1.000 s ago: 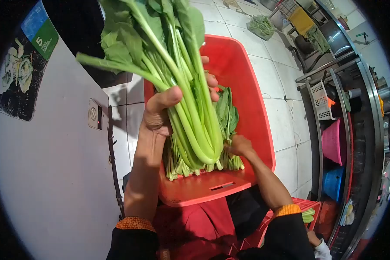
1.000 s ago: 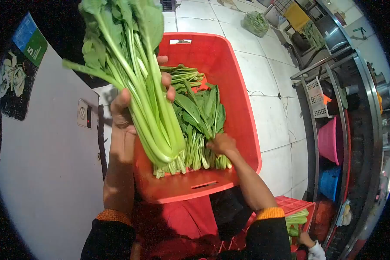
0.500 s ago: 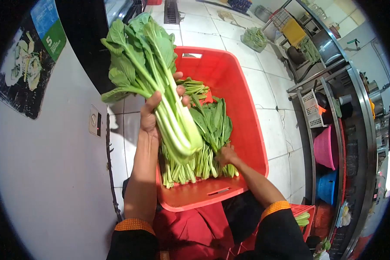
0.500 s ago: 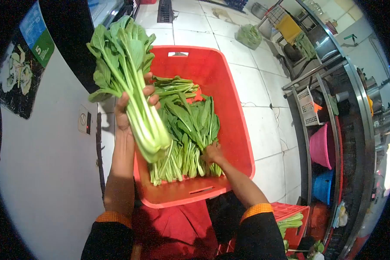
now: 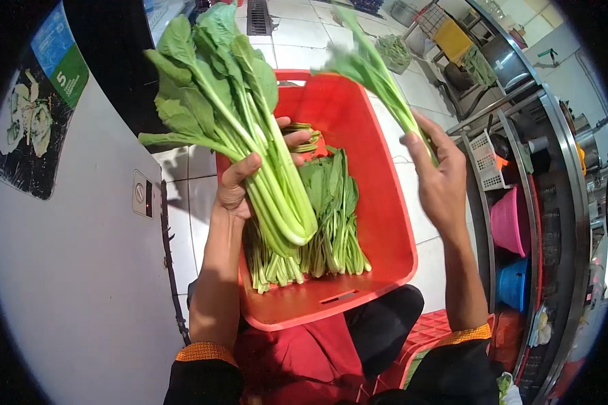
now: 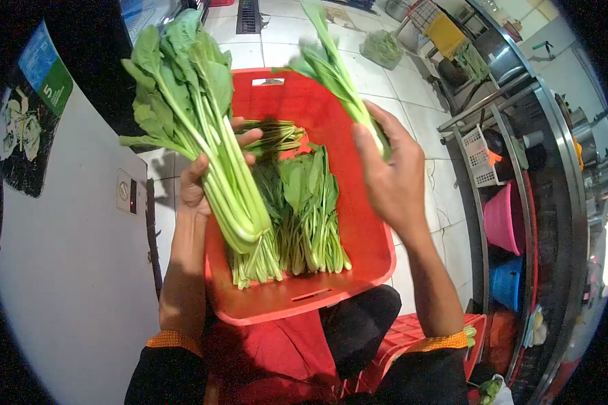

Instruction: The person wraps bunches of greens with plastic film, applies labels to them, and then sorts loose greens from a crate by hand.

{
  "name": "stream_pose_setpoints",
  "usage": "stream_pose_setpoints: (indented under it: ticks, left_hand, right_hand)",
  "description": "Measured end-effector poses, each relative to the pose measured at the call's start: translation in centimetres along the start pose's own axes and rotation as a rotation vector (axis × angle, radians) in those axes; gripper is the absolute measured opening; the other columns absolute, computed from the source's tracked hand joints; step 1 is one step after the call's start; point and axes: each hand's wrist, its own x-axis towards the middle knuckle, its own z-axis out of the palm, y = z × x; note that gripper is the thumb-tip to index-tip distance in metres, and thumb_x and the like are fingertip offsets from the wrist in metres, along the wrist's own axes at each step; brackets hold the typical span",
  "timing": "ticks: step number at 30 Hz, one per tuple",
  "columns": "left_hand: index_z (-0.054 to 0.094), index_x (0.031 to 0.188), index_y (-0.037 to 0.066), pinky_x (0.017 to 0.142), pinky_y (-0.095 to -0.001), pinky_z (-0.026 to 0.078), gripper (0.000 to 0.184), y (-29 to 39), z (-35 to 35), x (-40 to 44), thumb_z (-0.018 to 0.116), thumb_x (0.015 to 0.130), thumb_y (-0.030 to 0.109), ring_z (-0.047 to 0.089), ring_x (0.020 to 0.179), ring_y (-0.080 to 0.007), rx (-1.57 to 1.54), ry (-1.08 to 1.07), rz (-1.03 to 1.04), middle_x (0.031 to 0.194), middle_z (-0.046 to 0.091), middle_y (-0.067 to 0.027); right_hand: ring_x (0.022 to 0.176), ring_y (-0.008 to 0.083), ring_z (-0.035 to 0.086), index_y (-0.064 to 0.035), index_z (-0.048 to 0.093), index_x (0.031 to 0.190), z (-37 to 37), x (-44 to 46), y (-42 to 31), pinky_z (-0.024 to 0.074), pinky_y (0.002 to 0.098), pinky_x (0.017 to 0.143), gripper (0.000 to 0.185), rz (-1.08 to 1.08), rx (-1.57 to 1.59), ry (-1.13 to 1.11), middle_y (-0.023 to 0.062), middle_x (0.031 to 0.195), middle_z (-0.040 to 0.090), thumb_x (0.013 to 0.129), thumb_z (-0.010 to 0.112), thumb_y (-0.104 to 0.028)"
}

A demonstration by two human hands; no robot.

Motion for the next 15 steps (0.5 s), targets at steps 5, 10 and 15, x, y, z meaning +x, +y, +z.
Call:
stream_pose_setpoints:
  ticks: [5, 10, 15]
  left_hand:
    - [0.041, 0.132, 0.002, 0.095, -0.0408, 0.049, 0.081, -3.6, 0.3, 0.5, 0.077, 0.072, 0.043, 0.055, 0.114, -0.0274, 0.077, 0.133, -0.020, 0.125, 0.055, -0.0167]
    - [0.047, 0.124, 0.001, 0.084, -0.0380, 0.055, 0.057, -4.0, 0.7, 0.6, 0.072, 0.078, 0.025, 0.063, 0.098, -0.0248, 0.019, 0.319, -0.149, 0.110, 0.062, -0.0143]
    - [0.047, 0.122, -0.002, 0.075, -0.0402, 0.059, 0.048, -0.8, 0.9, 0.2, 0.064, 0.081, 0.017, 0.066, 0.090, -0.0282, -0.058, 0.224, 0.003, 0.096, 0.063, -0.0146]
  right_hand:
    - [0.088, 0.0313, 0.055, 0.0009, 0.053, 0.124, 5.1, -4.0, -4.2, 0.0444, 0.0356, 0.081, 0.044, -0.279, -0.275, -0.029, 0.0172, 0.101, 0.053, 0.081, 0.061, -0.004]
    - [0.086, 0.0287, 0.057, 0.0015, 0.057, 0.109, 5.7, -5.2, -2.3, 0.0479, 0.0379, 0.065, 0.033, -0.453, -0.036, -0.147, 0.0165, 0.098, 0.054, 0.082, 0.064, -0.016]
    - [0.085, 0.0354, 0.064, 0.0012, 0.062, 0.097, 6.1, -8.0, 13.4, 0.0511, 0.0415, 0.075, 0.038, 0.452, -0.504, -0.654, 0.0220, 0.099, 0.064, 0.086, 0.060, -0.035]
